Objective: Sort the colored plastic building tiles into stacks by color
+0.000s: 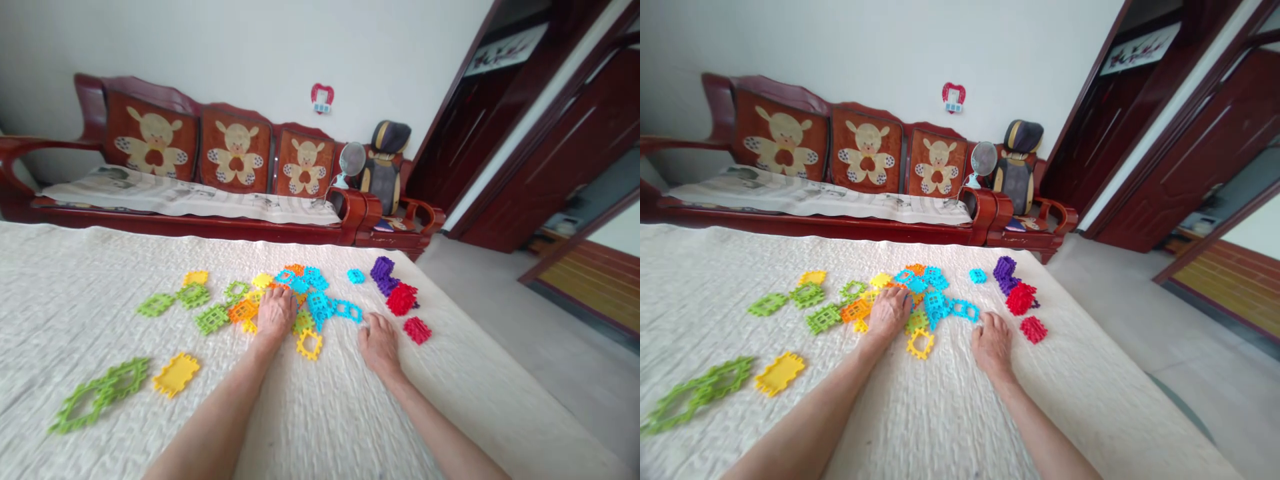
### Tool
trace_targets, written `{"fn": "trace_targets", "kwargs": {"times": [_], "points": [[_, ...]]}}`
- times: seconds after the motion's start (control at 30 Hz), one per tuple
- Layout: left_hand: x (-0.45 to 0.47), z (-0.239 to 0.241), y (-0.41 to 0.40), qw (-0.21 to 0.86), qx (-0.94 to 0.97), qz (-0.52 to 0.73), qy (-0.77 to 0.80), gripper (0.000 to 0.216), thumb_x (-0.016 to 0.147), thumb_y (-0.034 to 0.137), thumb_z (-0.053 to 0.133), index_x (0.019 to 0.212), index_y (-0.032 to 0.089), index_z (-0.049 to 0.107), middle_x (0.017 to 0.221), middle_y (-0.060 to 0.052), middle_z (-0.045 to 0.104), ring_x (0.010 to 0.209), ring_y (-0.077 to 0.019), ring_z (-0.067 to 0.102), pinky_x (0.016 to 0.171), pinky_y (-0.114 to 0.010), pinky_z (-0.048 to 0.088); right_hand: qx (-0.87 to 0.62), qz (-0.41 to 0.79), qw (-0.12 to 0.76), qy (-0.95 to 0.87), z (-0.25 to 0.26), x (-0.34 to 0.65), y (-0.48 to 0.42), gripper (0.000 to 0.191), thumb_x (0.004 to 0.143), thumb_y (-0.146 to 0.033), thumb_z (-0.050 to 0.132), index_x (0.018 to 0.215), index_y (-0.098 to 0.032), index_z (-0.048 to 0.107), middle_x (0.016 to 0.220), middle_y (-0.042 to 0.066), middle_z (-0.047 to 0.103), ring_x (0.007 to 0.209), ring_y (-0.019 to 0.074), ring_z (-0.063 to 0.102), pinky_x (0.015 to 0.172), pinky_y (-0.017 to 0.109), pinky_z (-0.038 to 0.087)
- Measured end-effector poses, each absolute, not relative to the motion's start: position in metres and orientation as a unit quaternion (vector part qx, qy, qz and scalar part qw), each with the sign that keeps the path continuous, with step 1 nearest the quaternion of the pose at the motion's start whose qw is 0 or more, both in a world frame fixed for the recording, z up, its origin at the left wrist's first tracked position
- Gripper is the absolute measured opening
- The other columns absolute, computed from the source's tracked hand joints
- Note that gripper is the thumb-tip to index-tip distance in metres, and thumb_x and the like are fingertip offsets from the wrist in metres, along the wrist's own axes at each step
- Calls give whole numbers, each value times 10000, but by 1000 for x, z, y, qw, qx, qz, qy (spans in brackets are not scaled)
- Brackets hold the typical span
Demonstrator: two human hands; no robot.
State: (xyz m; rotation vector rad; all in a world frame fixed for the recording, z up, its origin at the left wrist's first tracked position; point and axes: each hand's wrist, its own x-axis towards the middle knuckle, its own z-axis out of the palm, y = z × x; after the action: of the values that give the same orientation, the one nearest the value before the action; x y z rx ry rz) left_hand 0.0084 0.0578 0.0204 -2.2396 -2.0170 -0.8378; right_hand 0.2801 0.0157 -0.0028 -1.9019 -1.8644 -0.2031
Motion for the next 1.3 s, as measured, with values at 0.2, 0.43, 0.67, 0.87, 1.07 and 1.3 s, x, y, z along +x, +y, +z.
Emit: {"fn": "trace_targets", "kwargs": {"times": [0.2,0.43,0.67,0.87,1.07,1.3], "points": [[9,16,59,65,-718,-236,-652,324,978,295,385,1030,191,687,1027,-117,689,979,-278,606,887,-396,439,-646,-24,313,-696,-11,291,16,456,840,-243,472,1288,-175,525,1260,142,634,1208,281,569,1065,464,437],[8,12,60,84,-721,-254,-639,288,964,258,396,986,196,676,997,-113,698,956,-292,612,883,-403,454,-583,29,350,-733,-6,293,30,554,801,-265,538,1350,-219,477,1304,112,612,1232,261,574,1059,452,471],[7,9,62,101,-721,-264,-632,281,961,261,400,998,205,672,969,-114,700,966,-289,625,888,-403,471,-536,34,337,-773,1,298,42,261,885,-274,520,1116,-296,640,1176,57,702,1154,268,628,1032,458,485],[5,9,62,110,-725,-259,-629,308,960,278,381,989,209,679,993,-115,703,972,-293,625,884,-411,481,-623,92,405,-662,6,303,45,317,956,-365,413,1112,-237,658,896,45,756,846,241,705,792,348,543],[4,9,62,110,-726,-271,-623,338,963,288,376,1043,206,694,1026,-103,719,970,-297,624,893,-421,485,-625,51,404,-666,4,311,52,344,853,-302,536,1165,-195,636,1006,86,731,907,242,673,863,361,528],[4,10,62,100,-728,-265,-625,344,963,290,369,1021,202,696,1012,-123,717,966,-314,627,878,-438,487,-521,67,378,-763,2,323,53,650,690,-51,462,1320,-191,544,1413,116,566,1349,239,491,1161,435,366]]}}
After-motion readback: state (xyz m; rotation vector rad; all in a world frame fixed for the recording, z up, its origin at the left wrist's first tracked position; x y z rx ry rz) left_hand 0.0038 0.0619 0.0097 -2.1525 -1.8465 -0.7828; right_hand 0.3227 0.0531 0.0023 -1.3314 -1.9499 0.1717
